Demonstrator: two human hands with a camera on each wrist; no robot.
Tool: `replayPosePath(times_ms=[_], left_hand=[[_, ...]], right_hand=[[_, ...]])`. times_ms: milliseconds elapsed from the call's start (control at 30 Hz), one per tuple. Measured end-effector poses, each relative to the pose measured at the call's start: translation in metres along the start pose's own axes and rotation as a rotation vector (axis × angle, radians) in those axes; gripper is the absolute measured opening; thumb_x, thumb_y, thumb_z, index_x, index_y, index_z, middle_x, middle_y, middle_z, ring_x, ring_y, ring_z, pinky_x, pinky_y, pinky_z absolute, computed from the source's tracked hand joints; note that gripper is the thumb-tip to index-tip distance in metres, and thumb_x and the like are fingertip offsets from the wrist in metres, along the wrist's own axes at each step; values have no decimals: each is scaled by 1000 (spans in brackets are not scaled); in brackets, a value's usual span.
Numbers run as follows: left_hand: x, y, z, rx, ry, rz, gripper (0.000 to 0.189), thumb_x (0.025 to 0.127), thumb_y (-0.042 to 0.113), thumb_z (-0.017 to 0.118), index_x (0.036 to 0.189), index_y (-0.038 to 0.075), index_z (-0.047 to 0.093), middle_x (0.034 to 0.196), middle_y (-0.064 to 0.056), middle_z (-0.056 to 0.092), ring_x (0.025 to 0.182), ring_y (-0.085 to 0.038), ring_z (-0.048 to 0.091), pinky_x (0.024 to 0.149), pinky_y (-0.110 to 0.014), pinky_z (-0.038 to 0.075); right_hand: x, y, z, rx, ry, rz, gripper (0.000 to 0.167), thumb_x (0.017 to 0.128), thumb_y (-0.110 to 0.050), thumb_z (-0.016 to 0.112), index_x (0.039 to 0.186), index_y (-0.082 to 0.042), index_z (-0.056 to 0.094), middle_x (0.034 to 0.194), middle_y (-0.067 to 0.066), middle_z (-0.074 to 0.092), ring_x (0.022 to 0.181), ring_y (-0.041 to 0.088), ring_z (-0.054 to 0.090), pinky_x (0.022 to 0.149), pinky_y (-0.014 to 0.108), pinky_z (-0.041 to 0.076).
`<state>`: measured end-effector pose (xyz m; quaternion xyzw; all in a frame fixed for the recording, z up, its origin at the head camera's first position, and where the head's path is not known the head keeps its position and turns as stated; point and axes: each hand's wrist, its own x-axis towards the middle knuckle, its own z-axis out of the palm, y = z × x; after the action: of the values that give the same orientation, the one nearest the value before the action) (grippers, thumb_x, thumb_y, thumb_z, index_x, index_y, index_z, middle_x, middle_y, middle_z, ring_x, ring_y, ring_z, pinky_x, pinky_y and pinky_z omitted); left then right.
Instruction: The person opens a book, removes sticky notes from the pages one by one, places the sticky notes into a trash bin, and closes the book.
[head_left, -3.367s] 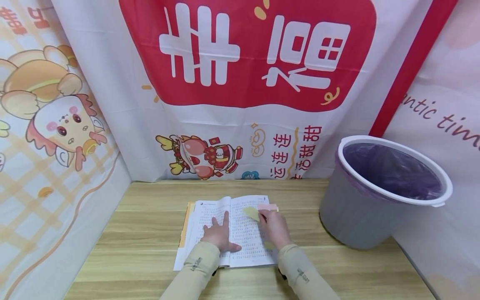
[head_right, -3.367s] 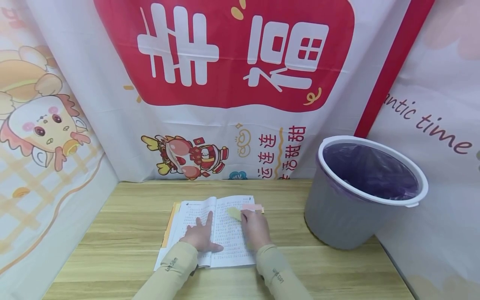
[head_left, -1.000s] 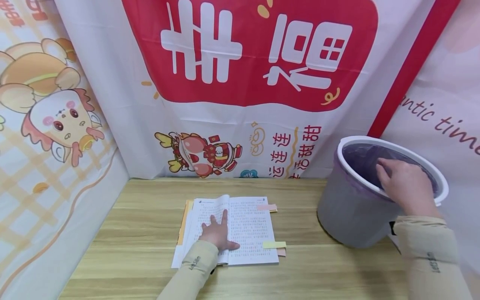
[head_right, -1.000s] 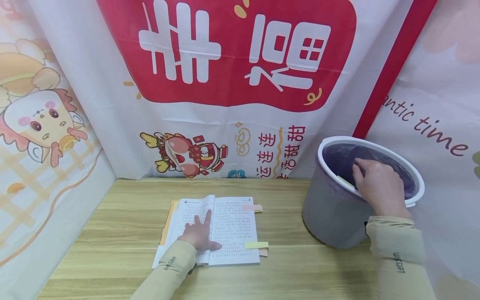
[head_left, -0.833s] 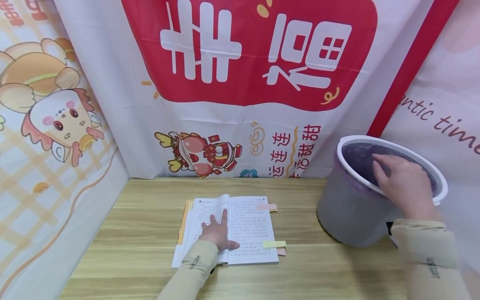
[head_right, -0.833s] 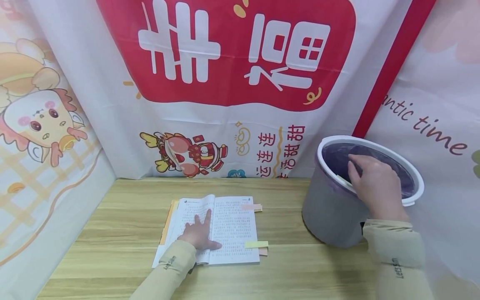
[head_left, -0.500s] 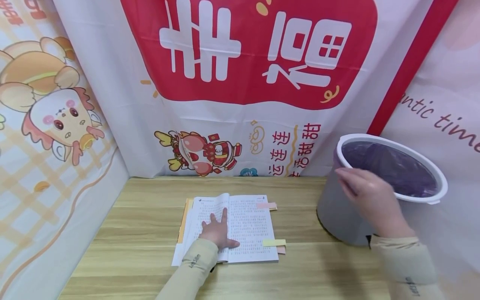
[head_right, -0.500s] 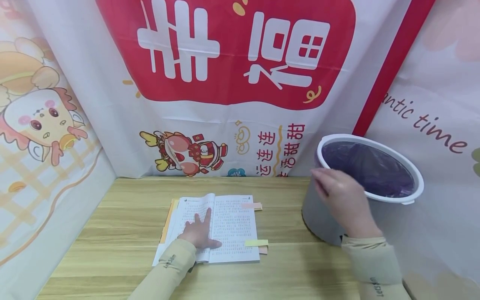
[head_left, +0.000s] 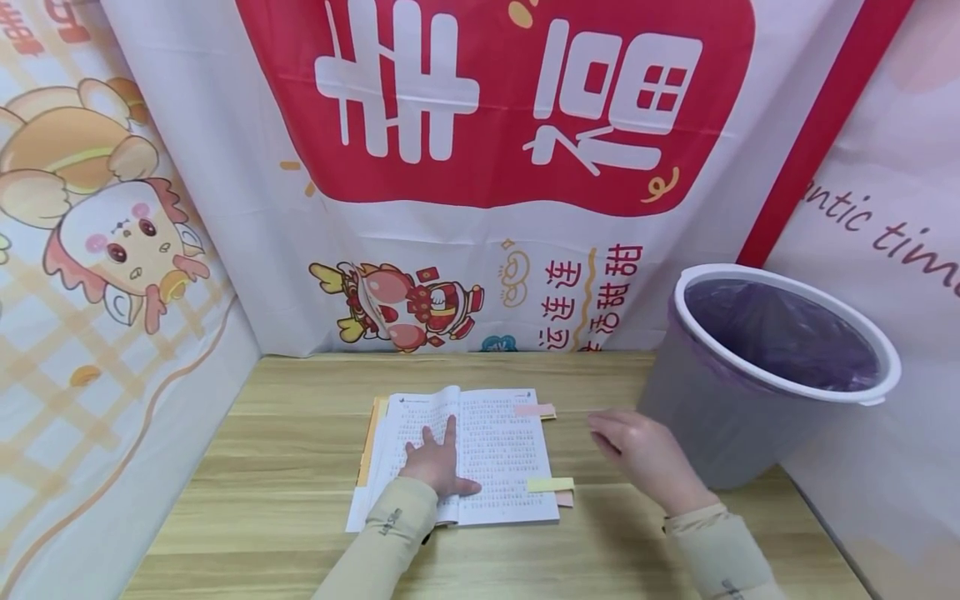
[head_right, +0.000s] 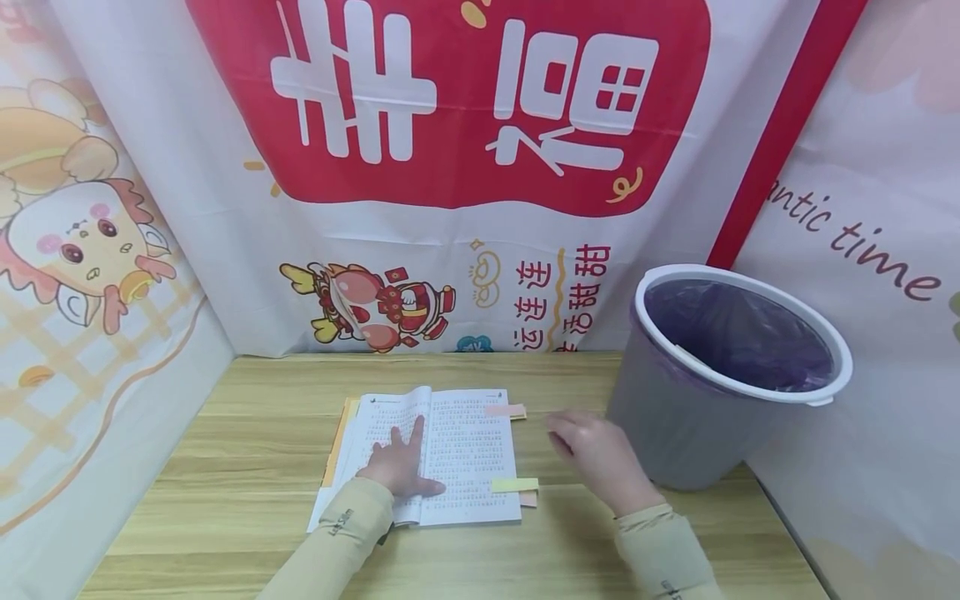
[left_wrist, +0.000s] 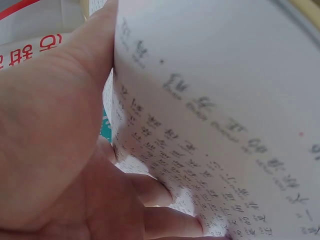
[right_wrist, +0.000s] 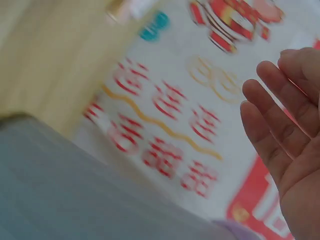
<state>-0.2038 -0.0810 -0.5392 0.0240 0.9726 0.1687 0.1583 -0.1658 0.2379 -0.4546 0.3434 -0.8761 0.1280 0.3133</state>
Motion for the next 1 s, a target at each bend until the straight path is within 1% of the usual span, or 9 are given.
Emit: replayPosePath(times_ms=[67,200,333,400,467,600,767,933,1000], left_hand=[[1,0,-1,0,2,1,125,66,59,85,159,12,18,154,-37,20,132,-65,26,106,-69,30],[4,1,-3,2,2,0,126,65,60,85,159,12,18,154,-37,21,132,-64,27,108,-68,28],[7,0,-6,0,12,2,126,64,59,86,159,11,18,153,-38,22,131,-65,28,107,-68,30],[8,-1,-5,-1,17,0,126,64,59,86,159,12,18,153,-38,21,131,-66,27,104,-70,32],[7,-1,-3,-5,18,-2,126,64,59,86,159,12,18,153,-38,21,130,-67,26,101,-72,34],[4,0,0,-24,12,-9,125,64,57,87,159,12,20,154,-37,21,128,-69,25,93,-75,38],[2,0,2,-30,21,-6,126,62,56,88,159,13,20,153,-38,21,127,-70,25,92,-74,40],[1,-2,4,-25,29,-8,127,61,57,89,159,13,20,153,-38,22,126,-71,27,89,-74,43],[1,-1,4,-28,25,-11,127,61,57,89,159,13,20,153,-38,22,126,-71,26,90,-74,42]], right_hand=[[-8,-1,17,6,-74,38,29,73,-3,85,100,-6,77,98,8,74,87,24,71,74,39,59],[-22,-1,47,61,-223,110,26,77,-3,83,101,-6,77,100,8,74,92,24,70,79,40,59],[-31,-4,70,104,-311,176,23,80,-5,81,102,-6,76,104,9,73,97,25,69,84,41,57],[-36,-7,80,115,-342,208,26,80,-8,81,105,-5,76,107,10,72,100,27,68,87,42,57],[-42,-10,89,125,-358,224,31,80,-11,82,109,-6,75,111,11,72,103,28,67,89,44,56],[-53,-16,102,123,-345,230,38,78,-15,84,113,-4,74,115,12,70,106,29,66,90,44,55],[-55,-21,107,136,-336,212,35,78,-15,84,109,-4,75,113,12,70,104,27,66,90,42,55],[-53,-25,106,167,-408,245,34,80,-20,83,110,-6,75,115,10,70,106,27,65,90,44,55],[-54,-26,105,178,-447,263,34,81,-22,83,111,-7,75,115,9,70,107,27,65,91,44,54]])
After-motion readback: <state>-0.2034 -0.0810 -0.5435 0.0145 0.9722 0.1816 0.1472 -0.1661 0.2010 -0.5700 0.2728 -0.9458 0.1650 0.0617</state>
